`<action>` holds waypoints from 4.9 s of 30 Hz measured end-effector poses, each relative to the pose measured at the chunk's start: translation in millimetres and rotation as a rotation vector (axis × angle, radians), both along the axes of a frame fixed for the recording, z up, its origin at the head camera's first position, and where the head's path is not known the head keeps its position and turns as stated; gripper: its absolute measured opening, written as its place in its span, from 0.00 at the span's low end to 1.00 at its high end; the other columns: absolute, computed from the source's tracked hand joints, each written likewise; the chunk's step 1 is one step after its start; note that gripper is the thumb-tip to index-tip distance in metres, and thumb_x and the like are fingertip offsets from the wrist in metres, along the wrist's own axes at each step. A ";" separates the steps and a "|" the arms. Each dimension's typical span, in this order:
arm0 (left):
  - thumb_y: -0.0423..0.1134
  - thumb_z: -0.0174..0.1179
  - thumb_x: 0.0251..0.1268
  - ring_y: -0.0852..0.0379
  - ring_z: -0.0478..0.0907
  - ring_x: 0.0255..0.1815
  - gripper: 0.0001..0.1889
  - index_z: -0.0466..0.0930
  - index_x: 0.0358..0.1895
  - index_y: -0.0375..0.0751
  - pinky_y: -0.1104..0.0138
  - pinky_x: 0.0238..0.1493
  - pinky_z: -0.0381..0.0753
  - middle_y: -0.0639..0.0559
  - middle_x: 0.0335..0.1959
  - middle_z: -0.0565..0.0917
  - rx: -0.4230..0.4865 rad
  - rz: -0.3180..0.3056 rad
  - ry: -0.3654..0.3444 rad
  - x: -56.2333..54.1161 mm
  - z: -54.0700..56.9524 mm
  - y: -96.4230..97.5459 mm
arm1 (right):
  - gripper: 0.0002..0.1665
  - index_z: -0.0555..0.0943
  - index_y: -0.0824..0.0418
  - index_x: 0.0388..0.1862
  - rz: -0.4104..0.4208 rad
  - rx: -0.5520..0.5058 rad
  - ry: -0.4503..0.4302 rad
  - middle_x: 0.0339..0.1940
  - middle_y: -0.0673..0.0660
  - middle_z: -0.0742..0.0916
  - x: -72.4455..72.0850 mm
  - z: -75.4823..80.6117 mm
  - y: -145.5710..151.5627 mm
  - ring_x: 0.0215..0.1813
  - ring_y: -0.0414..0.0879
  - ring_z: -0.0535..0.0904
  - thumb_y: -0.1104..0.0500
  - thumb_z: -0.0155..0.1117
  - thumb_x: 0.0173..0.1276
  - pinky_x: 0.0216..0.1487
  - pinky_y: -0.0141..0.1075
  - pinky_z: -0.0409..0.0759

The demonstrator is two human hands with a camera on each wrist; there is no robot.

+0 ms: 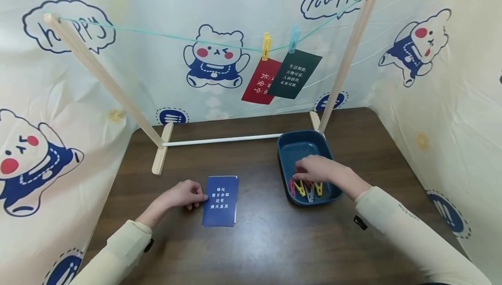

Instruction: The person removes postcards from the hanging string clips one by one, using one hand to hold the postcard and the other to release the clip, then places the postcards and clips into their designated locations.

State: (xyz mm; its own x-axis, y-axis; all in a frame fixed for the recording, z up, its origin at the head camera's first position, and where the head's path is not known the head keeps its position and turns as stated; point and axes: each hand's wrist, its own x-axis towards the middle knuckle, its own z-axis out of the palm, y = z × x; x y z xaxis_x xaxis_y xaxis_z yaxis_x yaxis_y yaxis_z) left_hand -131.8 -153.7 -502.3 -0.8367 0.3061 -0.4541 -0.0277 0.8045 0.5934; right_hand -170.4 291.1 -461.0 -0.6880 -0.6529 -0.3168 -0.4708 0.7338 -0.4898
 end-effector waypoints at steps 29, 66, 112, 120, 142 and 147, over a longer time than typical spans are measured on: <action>0.40 0.65 0.75 0.51 0.80 0.37 0.09 0.85 0.52 0.40 0.62 0.41 0.82 0.47 0.43 0.87 0.407 -0.007 0.583 -94.3 82.2 81.0 | 0.14 0.87 0.62 0.53 -0.016 -0.330 0.667 0.47 0.57 0.91 -24.9 166.7 -34.8 0.50 0.50 0.83 0.59 0.72 0.71 0.53 0.47 0.82; 0.39 0.63 0.76 0.51 0.81 0.35 0.12 0.84 0.56 0.40 0.63 0.39 0.85 0.46 0.53 0.87 0.598 0.114 0.711 -144.9 116.5 148.7 | 0.25 0.80 0.64 0.67 -0.198 -0.070 0.568 0.65 0.63 0.83 -114.7 280.5 -64.8 0.71 0.56 0.69 0.55 0.67 0.76 0.70 0.52 0.76; 0.40 0.62 0.77 0.49 0.83 0.36 0.13 0.85 0.57 0.39 0.61 0.39 0.85 0.45 0.52 0.87 0.586 0.101 0.686 -138.7 116.0 129.9 | 0.11 0.83 0.69 0.46 -0.216 -0.198 0.761 0.60 0.64 0.81 -99.3 280.1 -67.8 0.72 0.53 0.66 0.61 0.68 0.74 0.70 0.46 0.74; 0.39 0.62 0.77 0.43 0.84 0.37 0.13 0.85 0.57 0.39 0.61 0.38 0.85 0.44 0.52 0.87 0.597 0.103 0.668 -134.8 115.8 123.5 | 0.11 0.82 0.69 0.46 -0.229 -0.201 0.796 0.61 0.64 0.80 -95.1 284.2 -69.6 0.72 0.52 0.66 0.60 0.68 0.74 0.68 0.45 0.75; 0.38 0.62 0.77 0.50 0.84 0.30 0.11 0.86 0.54 0.38 0.66 0.36 0.84 0.44 0.45 0.87 0.587 0.125 0.637 -110.3 95.0 89.5 | 0.14 0.82 0.70 0.49 -0.216 -0.311 0.931 0.60 0.67 0.80 -79.2 279.1 -61.2 0.68 0.55 0.68 0.60 0.69 0.73 0.72 0.43 0.66; 0.37 0.62 0.77 0.39 0.85 0.32 0.10 0.86 0.53 0.37 0.66 0.33 0.83 0.42 0.42 0.87 0.590 0.131 0.625 -102.7 90.1 82.7 | 0.15 0.83 0.70 0.51 -0.209 -0.321 0.954 0.60 0.67 0.81 -75.0 278.7 -63.1 0.68 0.56 0.68 0.59 0.69 0.73 0.73 0.43 0.64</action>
